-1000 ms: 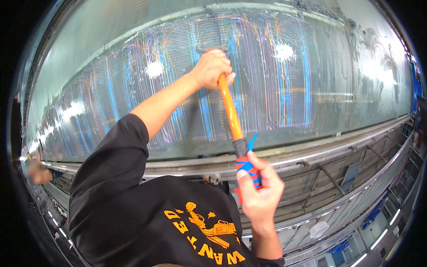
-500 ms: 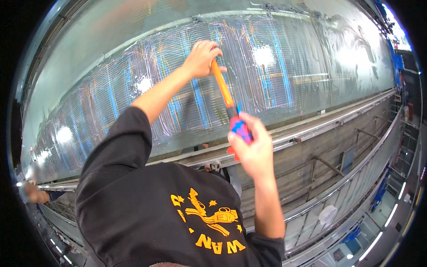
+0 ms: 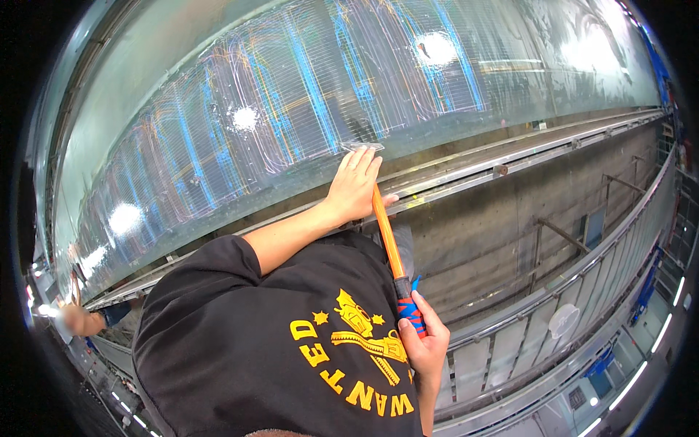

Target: The person uses a squeegee to wipe a large glass pane, moving the tool in repeated vertical and horizontal strokes to remove water and residue. The camera is mounted on the person's head, providing a first-person view of the cleaning process.

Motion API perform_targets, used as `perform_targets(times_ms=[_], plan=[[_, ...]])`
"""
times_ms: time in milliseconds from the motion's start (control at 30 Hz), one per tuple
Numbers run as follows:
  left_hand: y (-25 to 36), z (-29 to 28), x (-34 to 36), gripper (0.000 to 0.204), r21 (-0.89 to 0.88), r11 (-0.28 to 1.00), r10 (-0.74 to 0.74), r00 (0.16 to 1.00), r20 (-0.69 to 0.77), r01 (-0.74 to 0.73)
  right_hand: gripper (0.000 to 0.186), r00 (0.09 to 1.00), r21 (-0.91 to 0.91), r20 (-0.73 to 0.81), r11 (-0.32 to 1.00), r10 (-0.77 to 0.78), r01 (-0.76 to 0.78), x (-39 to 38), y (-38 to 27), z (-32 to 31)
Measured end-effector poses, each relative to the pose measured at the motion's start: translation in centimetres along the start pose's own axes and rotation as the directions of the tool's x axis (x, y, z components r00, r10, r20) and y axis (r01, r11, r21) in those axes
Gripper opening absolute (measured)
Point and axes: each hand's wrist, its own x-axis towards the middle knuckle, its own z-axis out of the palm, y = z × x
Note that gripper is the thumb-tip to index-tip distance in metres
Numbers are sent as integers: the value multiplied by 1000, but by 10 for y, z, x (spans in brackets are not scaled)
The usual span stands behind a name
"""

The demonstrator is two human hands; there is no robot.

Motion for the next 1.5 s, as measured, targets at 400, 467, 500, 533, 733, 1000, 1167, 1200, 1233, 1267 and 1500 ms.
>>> perform_targets(times_ms=[400, 467, 500, 533, 733, 1000, 1167, 1200, 1233, 1267, 1500], plan=[[-93, -33, 97, 35, -25, 997, 70, 997, 36, -69, 52, 986, -45, 55, 987, 157, -154, 108, -101, 32], [-121, -47, 131, 34, 24, 997, 77, 997, -31, -77, 51, 991, -62, 85, 993, 108, -103, 145, -135, 44], [-136, -53, 147, 34, 29, 997, 79, 997, -20, -78, 51, 991, -39, 93, 995, 97, -94, 162, -148, 51], [-150, -60, 165, 34, 31, 996, 83, 997, -5, -83, 50, 991, -14, 97, 996, 88, -87, 178, -162, 58], [-253, -88, 261, 26, 274, 945, 212, 973, -92, -180, 48, 979, -45, 188, 995, -82, 92, 289, -225, 104], [-341, -155, 346, 24, 411, 908, 0, 981, 194, -81, 46, 926, -1, 180, 941, -332, 338, 370, -246, 161], [-242, -127, 222, 43, 17, 988, 150, 987, 65, -152, 48, 960, 96, 138, 968, -245, 234, 279, -153, 109], [-222, -119, 192, 44, -114, 984, 147, 988, 50, -140, 49, 971, 101, 139, 978, -195, 182, 256, -130, 95], [-205, -111, 165, 43, -232, 969, 101, 993, 65, -83, 49, 976, 149, 169, 982, -140, 115, 230, -113, 83], [-188, -107, 139, 42, -339, 941, 49, 995, 82, -19, 49, 975, 197, 205, 979, -90, 49, 206, -98, 71], [-62, -72, 24, 30, -305, 947, -136, 987, -83, 105, 57, 978, 226, 196, 968, 64, -109, 65, -22, 4]])
